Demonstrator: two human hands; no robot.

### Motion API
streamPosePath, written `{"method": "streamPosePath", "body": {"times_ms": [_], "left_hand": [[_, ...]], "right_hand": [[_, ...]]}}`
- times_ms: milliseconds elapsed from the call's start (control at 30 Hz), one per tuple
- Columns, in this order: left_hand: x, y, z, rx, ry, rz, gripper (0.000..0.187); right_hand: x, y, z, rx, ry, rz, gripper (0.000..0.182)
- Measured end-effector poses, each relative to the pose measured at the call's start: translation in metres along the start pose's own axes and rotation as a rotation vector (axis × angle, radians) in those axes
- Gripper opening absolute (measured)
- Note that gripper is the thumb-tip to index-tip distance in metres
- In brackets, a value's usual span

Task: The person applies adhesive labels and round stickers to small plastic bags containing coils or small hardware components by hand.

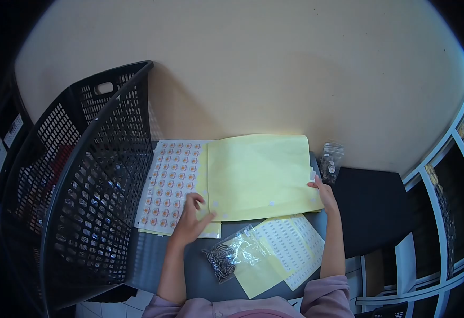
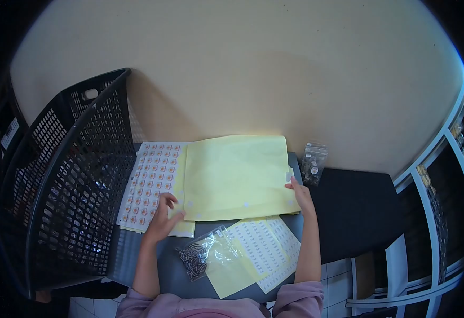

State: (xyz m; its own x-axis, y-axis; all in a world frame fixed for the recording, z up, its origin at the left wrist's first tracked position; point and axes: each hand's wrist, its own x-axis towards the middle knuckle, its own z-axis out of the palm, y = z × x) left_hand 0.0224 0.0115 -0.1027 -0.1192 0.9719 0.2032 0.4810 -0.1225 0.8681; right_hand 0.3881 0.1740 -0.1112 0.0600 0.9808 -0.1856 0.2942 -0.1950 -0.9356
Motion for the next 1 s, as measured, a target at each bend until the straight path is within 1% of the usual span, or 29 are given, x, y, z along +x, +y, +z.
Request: {"method": "streamPosePath", "body": {"times_ms": [33,67,100,133,167,233,300,367,400,433,500,533,600,633,700,733,767,800,833,867,900,933,967,1000], "left_hand": [[-0.005,0.013,-0.004,0.001,-0.001,-0.002,0.050],[-0.008,0.024,-0.008,0.041,-0.195,-0.099,0.051],[-0.010,0.031,-0.009,0.080,-0.386,-0.195,0.053],[-0.015,0.031,-0.006,0.103,-0.396,-0.204,0.059],[-0.018,0.032,-0.002,0.103,-0.397,-0.207,0.059],[-0.024,0.034,0.005,0.183,-0.513,-0.174,0.063],[-0.027,0.029,0.011,0.189,-0.522,-0.151,0.062],[-0.027,0.029,0.013,0.232,-0.609,-0.084,0.062],[-0.027,0.026,0.013,0.221,-0.622,-0.048,0.059],[-0.026,0.027,0.012,0.221,-0.620,-0.046,0.059],[-0.023,0.030,0.010,0.139,-0.768,-0.039,0.045],[-0.022,0.030,0.009,0.139,-0.770,-0.037,0.045],[-0.020,0.032,0.008,-0.127,-0.924,-0.047,0.027],[-0.021,0.031,0.009,-0.125,-0.923,-0.046,0.027],[-0.024,0.025,0.015,-0.382,-0.786,-0.011,0.015],[-0.022,0.021,0.016,-0.319,-0.759,-0.001,0.014],[-0.021,0.022,0.017,-0.320,-0.757,-0.001,0.014],[-0.018,0.028,0.018,-0.449,-0.668,-0.037,0.012],[-0.017,0.032,0.019,-0.575,-0.576,-0.073,0.010],[-0.015,0.023,0.026,-0.732,-0.533,-0.080,0.009],[-0.014,0.023,0.030,-0.732,-0.531,-0.081,0.009],[-0.013,0.026,0.033,-0.908,-0.432,-0.169,0.009],[-0.012,0.027,0.038,-1.080,-0.327,-0.256,0.010],[-0.013,0.023,0.043,-1.124,-0.244,-0.304,0.011]], "right_hand": [[0.001,0.005,-0.002,-0.107,0.040,-0.022,0.055],[0.003,0.009,-0.002,-0.211,0.079,-0.046,0.055],[0.000,0.005,-0.002,-0.209,0.077,-0.048,0.055],[-0.007,0.000,-0.004,-0.253,0.112,-0.044,0.054],[-0.011,-0.002,-0.005,-0.297,0.148,-0.037,0.054],[-0.012,0.001,-0.006,-0.347,0.163,-0.020,0.054],[-0.018,-0.002,-0.006,-0.398,0.183,-0.007,0.054],[-0.034,-0.016,0.001,-0.728,0.236,0.024,0.057],[-0.039,-0.020,0.001,-0.753,0.204,0.059,0.058],[-0.039,-0.021,0.001,-0.753,0.205,0.057,0.058],[-0.039,-0.019,0.001,-0.696,0.253,0.019,0.056],[-0.035,-0.013,0.001,-0.695,0.255,0.020,0.056],[-0.023,0.001,0.003,-0.441,0.297,-0.058,0.053],[-0.021,0.003,0.004,-0.439,0.298,-0.059,0.053],[-0.020,0.005,0.012,-0.480,0.302,-0.051,0.050],[-0.022,0.003,0.016,-0.479,0.301,-0.053,0.050],[-0.023,0.001,0.018,-0.560,0.350,-0.105,0.048],[-0.025,0.001,0.020,-0.641,0.399,-0.156,0.047],[-0.026,0.005,0.021,-0.642,0.397,-0.155,0.047],[-0.025,0.012,0.023,-0.785,0.569,-0.337,0.041],[-0.027,0.012,0.026,-0.921,0.742,-0.524,0.035],[-0.028,0.008,0.026,-0.921,0.739,-0.524,0.035],[-0.035,-0.008,0.027,-0.676,0.721,-0.658,0.027],[-0.043,-0.023,0.027,-0.428,0.694,-0.781,0.019]]}}
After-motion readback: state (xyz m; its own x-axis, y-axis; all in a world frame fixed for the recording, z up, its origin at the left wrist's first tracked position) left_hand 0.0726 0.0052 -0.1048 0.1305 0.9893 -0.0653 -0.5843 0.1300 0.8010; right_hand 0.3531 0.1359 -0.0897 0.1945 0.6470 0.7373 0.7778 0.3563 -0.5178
